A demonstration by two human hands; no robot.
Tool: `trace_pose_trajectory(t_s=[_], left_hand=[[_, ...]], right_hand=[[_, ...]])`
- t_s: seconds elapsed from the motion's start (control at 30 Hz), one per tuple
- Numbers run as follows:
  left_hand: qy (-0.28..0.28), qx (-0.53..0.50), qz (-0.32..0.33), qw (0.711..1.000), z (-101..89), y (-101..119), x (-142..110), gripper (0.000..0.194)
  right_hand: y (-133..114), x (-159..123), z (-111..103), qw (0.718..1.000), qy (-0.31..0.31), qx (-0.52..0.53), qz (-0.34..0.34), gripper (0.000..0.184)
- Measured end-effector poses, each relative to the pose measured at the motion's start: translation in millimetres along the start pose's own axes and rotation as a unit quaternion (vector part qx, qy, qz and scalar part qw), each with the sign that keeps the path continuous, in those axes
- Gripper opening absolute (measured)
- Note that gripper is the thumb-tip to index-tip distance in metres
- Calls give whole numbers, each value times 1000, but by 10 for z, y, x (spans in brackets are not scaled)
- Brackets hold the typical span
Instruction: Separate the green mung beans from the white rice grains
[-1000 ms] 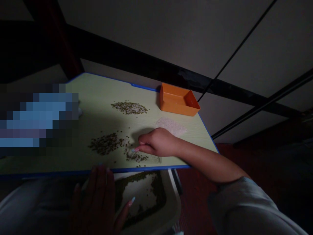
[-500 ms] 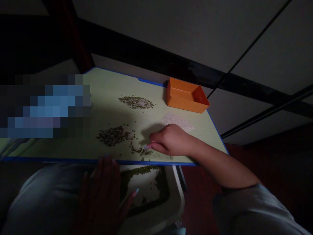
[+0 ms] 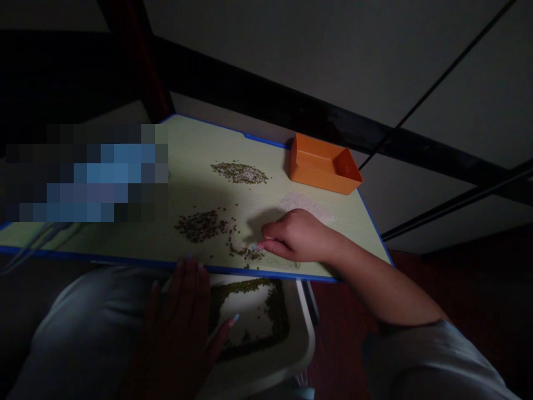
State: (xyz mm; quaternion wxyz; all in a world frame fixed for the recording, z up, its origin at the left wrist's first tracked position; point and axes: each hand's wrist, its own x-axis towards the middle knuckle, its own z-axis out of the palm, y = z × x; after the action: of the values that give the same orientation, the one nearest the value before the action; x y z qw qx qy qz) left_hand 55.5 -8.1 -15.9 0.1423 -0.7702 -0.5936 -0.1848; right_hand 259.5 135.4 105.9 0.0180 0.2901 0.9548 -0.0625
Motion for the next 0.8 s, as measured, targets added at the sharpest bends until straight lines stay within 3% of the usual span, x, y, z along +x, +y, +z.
trace_pose_trajectory(t_s=[0.33,0.5,0.8], left_hand=[[18,4,14,1000,10,-26,-11,80],[-19,-31,-42,998,-32,34,4,77],[7,-5,-4,1000,16,-11,25,79]], right_hand=[[48,-10,20,1000,16,6,-25,39],[64,-26,-11,998,21,33,-41,38],[44,2,37,999,16,13,-31,38]])
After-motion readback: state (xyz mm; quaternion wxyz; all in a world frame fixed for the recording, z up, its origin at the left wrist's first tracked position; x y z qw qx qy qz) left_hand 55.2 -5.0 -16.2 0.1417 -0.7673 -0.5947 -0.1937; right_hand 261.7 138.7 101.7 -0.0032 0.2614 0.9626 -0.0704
